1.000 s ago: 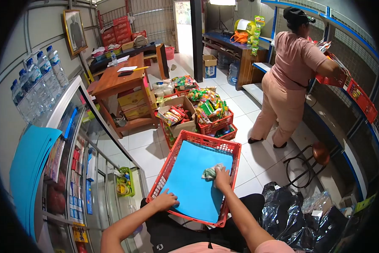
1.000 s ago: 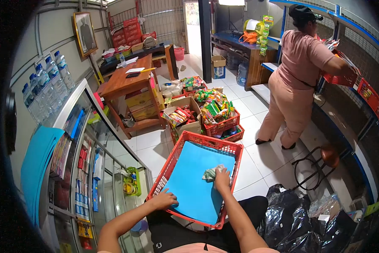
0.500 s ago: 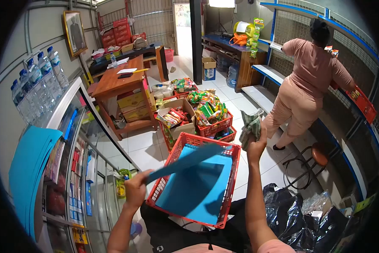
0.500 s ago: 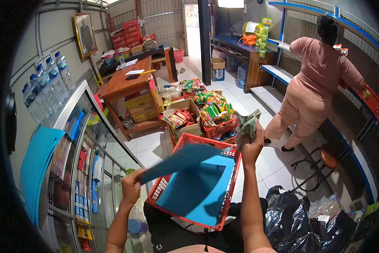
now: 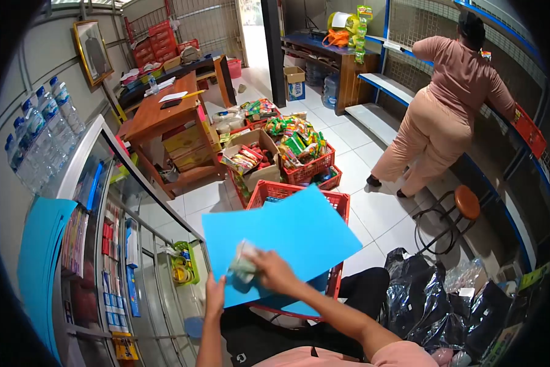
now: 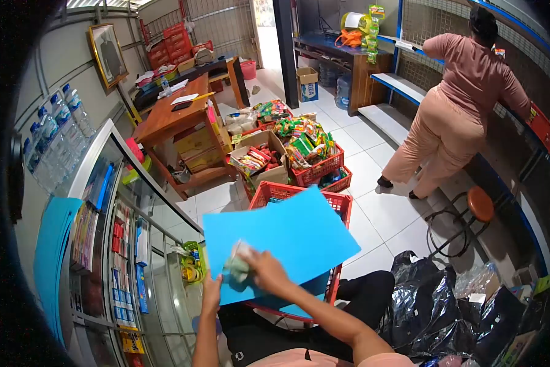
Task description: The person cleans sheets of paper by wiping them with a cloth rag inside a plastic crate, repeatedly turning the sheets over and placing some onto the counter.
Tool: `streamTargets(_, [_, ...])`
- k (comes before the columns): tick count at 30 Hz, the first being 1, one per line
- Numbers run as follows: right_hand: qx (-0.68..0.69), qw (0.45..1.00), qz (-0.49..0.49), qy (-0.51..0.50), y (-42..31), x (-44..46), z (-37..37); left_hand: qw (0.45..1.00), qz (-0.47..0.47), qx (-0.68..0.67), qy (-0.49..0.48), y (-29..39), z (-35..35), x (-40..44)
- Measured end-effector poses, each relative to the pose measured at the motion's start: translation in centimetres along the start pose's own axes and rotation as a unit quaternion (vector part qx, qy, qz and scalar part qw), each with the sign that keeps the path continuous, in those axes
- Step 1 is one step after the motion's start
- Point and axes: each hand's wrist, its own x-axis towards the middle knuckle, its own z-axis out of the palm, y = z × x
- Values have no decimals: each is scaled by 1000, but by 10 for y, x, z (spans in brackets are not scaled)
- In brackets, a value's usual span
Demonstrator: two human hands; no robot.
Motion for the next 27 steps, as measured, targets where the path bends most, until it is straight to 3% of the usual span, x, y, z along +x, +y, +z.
streamTargets(1, [-41, 998, -8, -47, -2, -7, 22, 994, -6, 106, -9, -12, 0, 3])
streamTargets(4, [-13, 998, -46, -36, 22, -26, 83, 985, 3, 173, -6, -4, 3, -5])
streamTargets(6, [-76, 990, 53, -103, 44, -32, 94, 971, 13, 240, -2, 1, 2, -12])
streamTargets(8, [-183, 977, 81, -69, 95, -40, 110, 973, 13, 229, 1, 0, -1, -13])
streamTargets(11, [-198, 945, 220, -137, 126, -26, 66, 983, 23, 183, 9, -1, 0, -10])
streamTargets(13, [-190, 935, 285, -92, 153, -23, 54, 989, 19, 147, 3, -7, -1, -11])
streamTargets(16, [-204, 934, 293, -19, 167, -25, 48, 999, 16, 38, -3, -14, -4, -4])
streamTargets(19, [-237, 931, 277, -4, 151, -30, 65, 1000, -15, 22, -9, -12, -5, -3])
streamTargets(21, [-156, 960, 228, -50, 130, -32, 81, 999, -47, 9, -21, -10, -7, -3])
streamTargets(23, [-119, 975, 130, -133, 94, -33, 90, 998, -47, 38, -26, -13, -6, -3])
streamTargets(24, [-120, 975, 130, -131, 83, -31, 95, 996, -46, 67, -28, -15, -6, -3])
streamTargets(26, [-20, 988, 6, -153, 72, -26, 105, 991, -43, 126, -31, -16, -6, -1])
streamTargets(27, [-41, 987, 10, -154, 74, -20, 106, 990, -43, 127, -30, -16, -6, -1])
